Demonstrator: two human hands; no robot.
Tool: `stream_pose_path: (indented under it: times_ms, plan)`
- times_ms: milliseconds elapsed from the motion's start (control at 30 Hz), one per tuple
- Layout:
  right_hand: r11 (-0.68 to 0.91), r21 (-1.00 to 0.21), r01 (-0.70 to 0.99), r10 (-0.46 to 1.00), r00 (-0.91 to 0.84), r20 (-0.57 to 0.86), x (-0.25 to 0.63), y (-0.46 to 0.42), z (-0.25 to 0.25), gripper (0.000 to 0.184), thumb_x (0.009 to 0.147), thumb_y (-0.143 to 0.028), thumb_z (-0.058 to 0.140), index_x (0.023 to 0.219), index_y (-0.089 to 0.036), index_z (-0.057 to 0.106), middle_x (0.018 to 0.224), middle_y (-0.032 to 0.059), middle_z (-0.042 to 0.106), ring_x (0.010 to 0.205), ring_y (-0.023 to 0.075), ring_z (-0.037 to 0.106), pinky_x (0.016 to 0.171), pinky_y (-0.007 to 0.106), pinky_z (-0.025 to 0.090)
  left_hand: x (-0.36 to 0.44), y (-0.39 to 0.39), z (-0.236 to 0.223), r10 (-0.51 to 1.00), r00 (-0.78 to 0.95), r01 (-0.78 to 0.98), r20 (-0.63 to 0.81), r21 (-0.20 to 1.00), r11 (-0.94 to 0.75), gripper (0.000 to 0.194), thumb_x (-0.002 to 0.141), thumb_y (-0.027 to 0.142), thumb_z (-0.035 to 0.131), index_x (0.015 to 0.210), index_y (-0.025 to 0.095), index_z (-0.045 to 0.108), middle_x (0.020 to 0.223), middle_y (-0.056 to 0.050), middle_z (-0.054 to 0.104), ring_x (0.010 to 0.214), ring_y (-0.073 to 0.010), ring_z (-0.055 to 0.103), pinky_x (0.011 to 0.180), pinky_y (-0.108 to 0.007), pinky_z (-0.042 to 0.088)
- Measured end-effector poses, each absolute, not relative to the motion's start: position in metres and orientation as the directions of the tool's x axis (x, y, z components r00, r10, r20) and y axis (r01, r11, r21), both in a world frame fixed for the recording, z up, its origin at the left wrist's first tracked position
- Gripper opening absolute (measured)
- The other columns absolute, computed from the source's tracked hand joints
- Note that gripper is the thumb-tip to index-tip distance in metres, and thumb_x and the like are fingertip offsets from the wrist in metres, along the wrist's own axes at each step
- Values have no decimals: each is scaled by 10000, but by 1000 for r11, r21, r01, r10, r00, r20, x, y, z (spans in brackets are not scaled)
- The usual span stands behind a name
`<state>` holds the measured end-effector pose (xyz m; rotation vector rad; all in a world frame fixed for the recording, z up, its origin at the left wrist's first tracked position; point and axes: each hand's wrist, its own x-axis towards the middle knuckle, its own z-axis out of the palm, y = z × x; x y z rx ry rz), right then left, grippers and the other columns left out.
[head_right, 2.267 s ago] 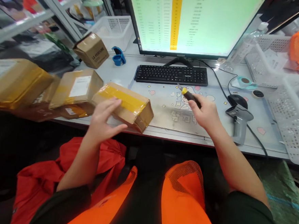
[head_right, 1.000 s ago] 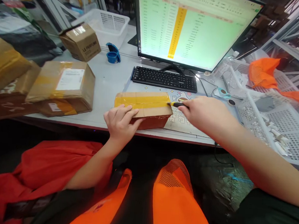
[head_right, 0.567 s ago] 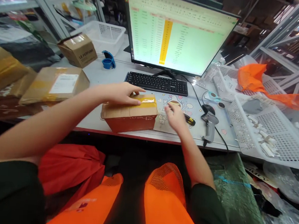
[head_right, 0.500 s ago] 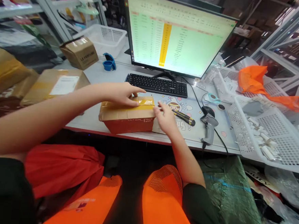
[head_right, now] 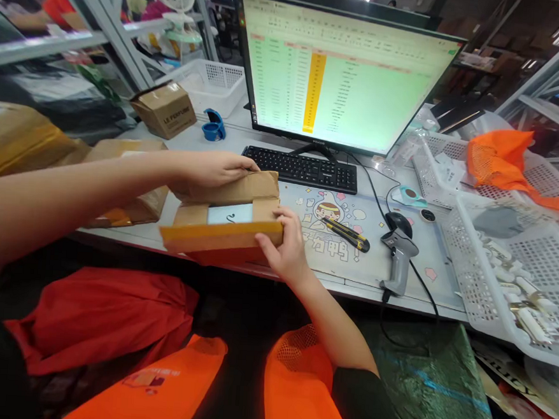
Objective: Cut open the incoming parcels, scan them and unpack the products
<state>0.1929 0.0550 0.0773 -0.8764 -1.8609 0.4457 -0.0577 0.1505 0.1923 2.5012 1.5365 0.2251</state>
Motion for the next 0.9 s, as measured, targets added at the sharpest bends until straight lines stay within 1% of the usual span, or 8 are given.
stream_pose_path:
  times_ms: [167, 267, 400, 533, 600, 733, 800, 900]
  plan:
    - [773, -525, 355, 627, -548, 553, 227, 57, 43, 245, 876, -541, 624, 909, -301, 592, 1137, 111, 742, 1327, 362, 635, 1199, 696, 357, -70, 171, 158, 893, 433, 855, -120, 369, -365, 502, 972, 407, 386, 1267, 179, 723, 1230, -118, 761, 1087, -247, 695, 993, -348, 522]
    - [812, -504, 295, 558, -646, 521, 247, 54, 51, 358, 857, -626, 624, 974, -295, 695, 1209, 143, 750, 1334, 388, 629, 1197, 726, 344, -74, 145, 156, 919, 371, 840, 131, 374, -393, 471, 954, 419, 431, 1220, 175, 732, 1209, -137, 754, 1102, -263, 695, 1028, -395, 527]
    - [852, -422, 309, 489, -756, 435, 242, 57, 122, 321, 1045, -435, 499, 958, -265, 757, 1186, 103, 765, 1208, 289, 687, 1264, 648, 314, -89, 72, 178, 803, 461, 776, 378, 266, -571, 362, 951, 527, 537, 1089, 309, 792, 1304, -80, 730, 1346, -309, 618, 1188, -505, 434]
    - [866, -402, 296, 387, -907, 164, 201, 81, 181, 311, 1032, -486, 603, 1097, -255, 800, 1561, 117, 555, 1542, 369, 400, 1271, 671, 300, -101, 9, 163, 773, 571, 690, 278, 347, -635, 327, 912, 606, 611, 880, 324, 773, 1284, -73, 754, 1435, -327, 563, 1236, -526, 395]
    - [874, -411, 260, 341, -930, 138, 190, 92, 182, 310, 1003, -495, 645, 940, -223, 782, 1612, 122, 501, 1595, 416, 297, 1260, 714, 273, -102, -7, 141, 779, 456, 697, 431, 372, -613, 417, 928, 644, 561, 754, 279, 665, 1230, -114, 767, 1410, -338, 580, 1226, -559, 403]
    - [795, -527, 299, 558, -702, 443, 207, 96, 138, 341, 1027, -472, 531, 819, -223, 636, 1564, 140, 540, 1513, 380, 441, 1181, 659, 409, -101, -26, 100, 529, -21, 771, 848, 351, -532, 416, 936, 455, 621, 663, 263, 373, 784, -59, 737, 1025, -288, 740, 1111, -598, 507]
    - [682, -644, 347, 725, -432, 536, 223, 88, 102, 355, 1061, -470, 403, 901, -236, 617, 1557, 160, 543, 1441, 363, 525, 1115, 650, 465, -105, -37, 85, 447, -126, 781, 886, 366, -506, 385, 919, 303, 661, 683, 256, 361, 739, -18, 716, 939, -253, 750, 1094, -589, 529]
    - [547, -790, 278, 835, -245, 492, 237, 71, 51, 355, 1052, -535, 388, 1154, -259, 586, 1597, 204, 499, 1375, 332, 596, 1047, 569, 537, -125, -52, 78, 601, -221, 735, 768, 536, -415, 327, 922, 290, 673, 711, 251, 428, 892, -37, 773, 967, -243, 768, 1107, -546, 535]
